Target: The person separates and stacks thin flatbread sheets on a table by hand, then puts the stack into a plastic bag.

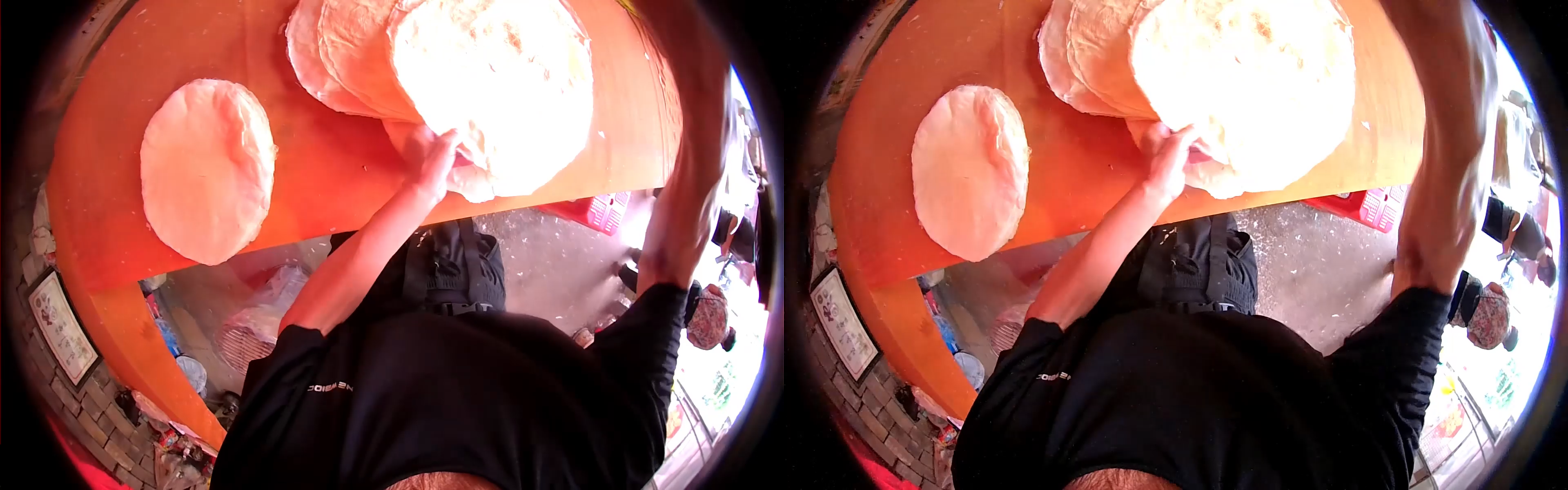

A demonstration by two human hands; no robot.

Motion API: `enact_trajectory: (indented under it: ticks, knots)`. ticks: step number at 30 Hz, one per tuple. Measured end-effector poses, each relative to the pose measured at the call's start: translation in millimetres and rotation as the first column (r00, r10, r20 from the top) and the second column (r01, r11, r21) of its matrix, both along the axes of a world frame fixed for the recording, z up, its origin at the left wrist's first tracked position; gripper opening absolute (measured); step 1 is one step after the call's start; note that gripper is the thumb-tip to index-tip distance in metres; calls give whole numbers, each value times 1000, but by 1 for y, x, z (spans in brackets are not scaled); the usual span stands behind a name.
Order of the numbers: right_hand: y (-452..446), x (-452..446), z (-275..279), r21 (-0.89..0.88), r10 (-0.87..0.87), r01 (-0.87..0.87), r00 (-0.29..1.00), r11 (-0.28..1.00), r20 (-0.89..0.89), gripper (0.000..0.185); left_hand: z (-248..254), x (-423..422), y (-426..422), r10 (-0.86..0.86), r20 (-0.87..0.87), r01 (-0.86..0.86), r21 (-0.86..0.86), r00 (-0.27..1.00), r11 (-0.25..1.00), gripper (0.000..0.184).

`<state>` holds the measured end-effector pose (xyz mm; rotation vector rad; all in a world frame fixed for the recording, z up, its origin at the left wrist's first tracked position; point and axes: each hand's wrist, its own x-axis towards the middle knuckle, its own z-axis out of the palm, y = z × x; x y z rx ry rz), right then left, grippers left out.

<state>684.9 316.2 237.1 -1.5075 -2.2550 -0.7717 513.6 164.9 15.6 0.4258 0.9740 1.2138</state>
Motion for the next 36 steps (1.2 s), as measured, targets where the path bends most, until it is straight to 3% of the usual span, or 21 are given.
enact_trajectory:
  ticks: [2, 3, 4, 6, 8, 9, 11, 12, 15, 17, 20, 22, 24, 25, 26, 30, 32, 33, 36]
  knots:
    - [-33, -9, 1, 103, 26, -33, 997, 994, 68, 26, 14, -22, -4, -39, 17, 40, -80, 999, 996, 9]
    - [-53, -13, -10, -161, 139, -139, 990, 977, -14, 15, 20, -33, -6, -40, 23, 43, -150, 999, 988, 9]
    - [-73, -18, -22, -401, 226, -257, 966, 879, -124, 6, 24, -44, -8, -38, 26, 43, -220, 999, 975, 9]
    - [-80, -7, -113, -505, 172, -204, 979, 839, -108, 5, 9, -60, -12, -128, -4, 125, -206, 992, 971, 16]
    - [-92, -1, -171, -686, 60, -107, 994, 720, -91, 10, -2, -61, -19, -25, 338, 87, -169, 941, 982, 34]
    - [-96, -2, -173, -689, 58, -108, 994, 716, -95, 10, 5, -60, -19, 10, 402, 70, -185, 915, 980, 49]
    - [-106, -8, -171, -682, 11, -60, 997, 729, -75, 6, 6, -61, -19, 16, 471, 67, -159, 882, 985, 50]
    - [-108, -12, -147, -684, 34, -123, 989, 720, -142, 7, 9, -60, -22, 15, 547, 71, -135, 837, 988, 51]
    - [-124, -18, -148, -612, 43, -252, 941, 750, -334, 8, 8, -56, -15, -35, 436, 91, -107, 899, 990, 39]
    - [-130, -23, -158, -680, 8, -283, 926, 677, -378, 12, 5, -58, -14, -93, 330, 119, -60, 939, 991, 27]
    - [-124, -39, -149, -719, -27, -285, 921, 634, -388, 15, 11, -53, -6, -102, 193, 117, -66, 976, 991, 27]
    - [-124, -54, -132, -734, -52, -274, 920, 622, -388, 17, 10, -52, 0, -117, 191, 134, -79, 975, 988, 32]
    - [-133, -67, -119, -650, 121, -384, 903, 656, -412, 29, -2, -50, 4, -93, 135, 112, -141, 986, 984, 36]
    - [-137, -70, -140, -653, -45, -298, 890, 696, -454, 40, -3, -47, 6, -74, 75, 82, -114, 994, 990, 38]
    - [-141, -67, -153, -656, -48, -298, 890, 693, -454, 40, -4, -48, 4, -74, 75, 83, -119, 994, 989, 38]
    - [-144, -73, -160, -590, -81, -171, 923, 789, -376, 46, 3, -42, 1, -145, 120, 169, -222, 982, 960, 37]
    - [-136, -68, -135, -708, -72, 19, 996, 706, -45, 13, 28, -27, -6, 74, 287, -48, -97, 955, 994, 33]
    - [-129, -51, -122, -605, -133, 155, 988, 781, 81, 9, 27, -26, -11, 62, 413, -33, -78, 909, 996, 31]
    - [-87, 39, -55, -523, -123, 80, 991, 848, -48, 15, 1, -43, -26, -88, 437, 128, -63, 895, 990, 32]
